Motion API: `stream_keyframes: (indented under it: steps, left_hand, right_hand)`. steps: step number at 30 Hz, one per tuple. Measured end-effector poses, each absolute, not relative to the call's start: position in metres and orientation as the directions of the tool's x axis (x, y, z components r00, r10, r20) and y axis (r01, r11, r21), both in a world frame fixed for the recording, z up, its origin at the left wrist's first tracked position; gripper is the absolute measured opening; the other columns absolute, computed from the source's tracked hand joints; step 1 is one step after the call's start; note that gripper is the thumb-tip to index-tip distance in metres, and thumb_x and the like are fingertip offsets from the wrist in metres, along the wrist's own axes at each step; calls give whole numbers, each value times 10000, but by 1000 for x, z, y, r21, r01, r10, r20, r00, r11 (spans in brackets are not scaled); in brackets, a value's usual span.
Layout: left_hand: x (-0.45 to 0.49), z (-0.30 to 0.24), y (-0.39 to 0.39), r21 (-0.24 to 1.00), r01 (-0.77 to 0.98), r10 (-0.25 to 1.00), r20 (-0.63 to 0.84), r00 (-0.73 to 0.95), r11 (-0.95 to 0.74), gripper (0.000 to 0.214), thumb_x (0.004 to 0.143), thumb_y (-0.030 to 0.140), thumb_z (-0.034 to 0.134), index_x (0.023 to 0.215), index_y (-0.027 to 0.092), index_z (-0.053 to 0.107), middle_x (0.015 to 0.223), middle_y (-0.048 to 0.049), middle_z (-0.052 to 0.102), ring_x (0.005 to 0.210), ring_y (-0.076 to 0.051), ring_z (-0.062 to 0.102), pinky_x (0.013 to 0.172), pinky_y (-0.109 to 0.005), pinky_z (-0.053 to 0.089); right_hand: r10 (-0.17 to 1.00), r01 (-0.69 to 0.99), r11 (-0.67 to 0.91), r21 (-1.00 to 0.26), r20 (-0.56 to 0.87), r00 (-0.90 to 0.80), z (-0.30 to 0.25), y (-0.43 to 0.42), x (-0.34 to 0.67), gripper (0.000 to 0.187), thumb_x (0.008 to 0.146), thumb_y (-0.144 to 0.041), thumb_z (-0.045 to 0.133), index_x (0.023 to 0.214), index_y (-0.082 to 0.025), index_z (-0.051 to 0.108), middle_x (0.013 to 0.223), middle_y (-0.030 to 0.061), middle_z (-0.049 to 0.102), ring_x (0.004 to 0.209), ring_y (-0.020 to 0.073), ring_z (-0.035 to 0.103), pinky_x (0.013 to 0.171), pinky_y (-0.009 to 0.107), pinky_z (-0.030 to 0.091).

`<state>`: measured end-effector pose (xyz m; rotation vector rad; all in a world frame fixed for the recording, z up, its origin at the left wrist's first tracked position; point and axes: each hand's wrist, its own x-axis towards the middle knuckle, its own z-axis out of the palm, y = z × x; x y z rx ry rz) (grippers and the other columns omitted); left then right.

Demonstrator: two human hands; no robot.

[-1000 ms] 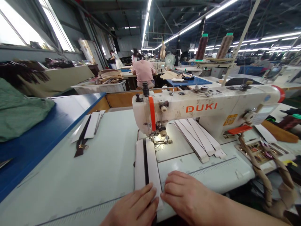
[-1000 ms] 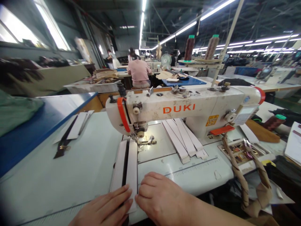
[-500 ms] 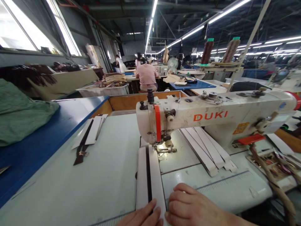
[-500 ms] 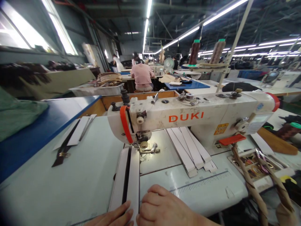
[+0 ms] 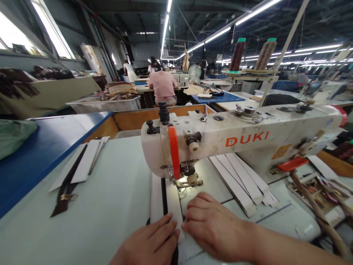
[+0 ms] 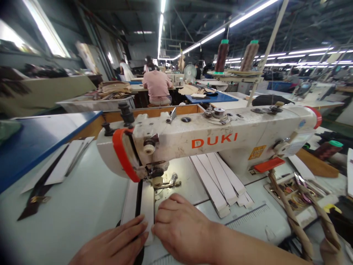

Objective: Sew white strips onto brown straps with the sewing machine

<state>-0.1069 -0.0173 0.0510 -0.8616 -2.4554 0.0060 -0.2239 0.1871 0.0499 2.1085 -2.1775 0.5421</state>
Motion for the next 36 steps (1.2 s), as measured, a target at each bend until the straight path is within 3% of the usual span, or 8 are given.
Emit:
stream_keyframes:
  steps: [6,10,16,26,33,36]
  left_hand:
    - [-129,45,-27,-180,539,532,578,-618,823,389,998,143,302,982,178,688,983,-22,723,1002,-113,636,952,-183,452]
    - [-143,41,-37,-208,534,547,562,-620,820,366,984,138,324,1014,169,687,992,-24,732,1019,-119,632,979,-184,440]
    - [-167,40,-57,-237,511,553,511,-658,826,382,1005,274,320,1051,175,685,1024,-22,744,962,-117,682,892,-179,518]
    - [-184,30,-65,-33,465,431,438,-789,885,412,996,316,317,1084,166,691,1060,-68,738,1034,-189,676,911,-314,549]
    - [-118,36,-56,-78,434,415,482,-772,897,337,960,189,371,1070,183,689,1096,-44,729,1036,-135,674,924,-232,521]
    - [-76,37,-47,-7,427,375,493,-785,904,292,932,170,447,1120,204,667,1142,-33,715,1064,-131,662,927,-220,505]
  right_hand:
    - [-930,-978,74,-195,340,-138,48,174,-240,180,956,-217,437,973,-177,612,879,37,613,899,181,487,876,337,334]
    - [-908,-965,167,-203,349,-231,46,166,-244,199,976,-249,424,1008,-187,611,876,19,617,884,175,497,873,329,320]
    - [-891,-944,259,-206,326,-315,43,161,-246,222,948,-269,486,1129,-181,577,1023,32,641,1001,203,503,915,348,304]
    - [-861,-950,233,-208,410,-301,42,162,-247,194,947,-225,462,981,-174,646,871,49,634,883,195,512,837,335,371]
    - [-814,-956,176,-234,511,-275,37,168,-246,191,920,-170,487,948,-163,676,814,72,632,843,208,530,819,359,443]
    - [-823,-964,127,-236,518,-235,39,167,-233,209,922,-169,480,982,-158,680,860,79,664,863,210,561,840,370,470]
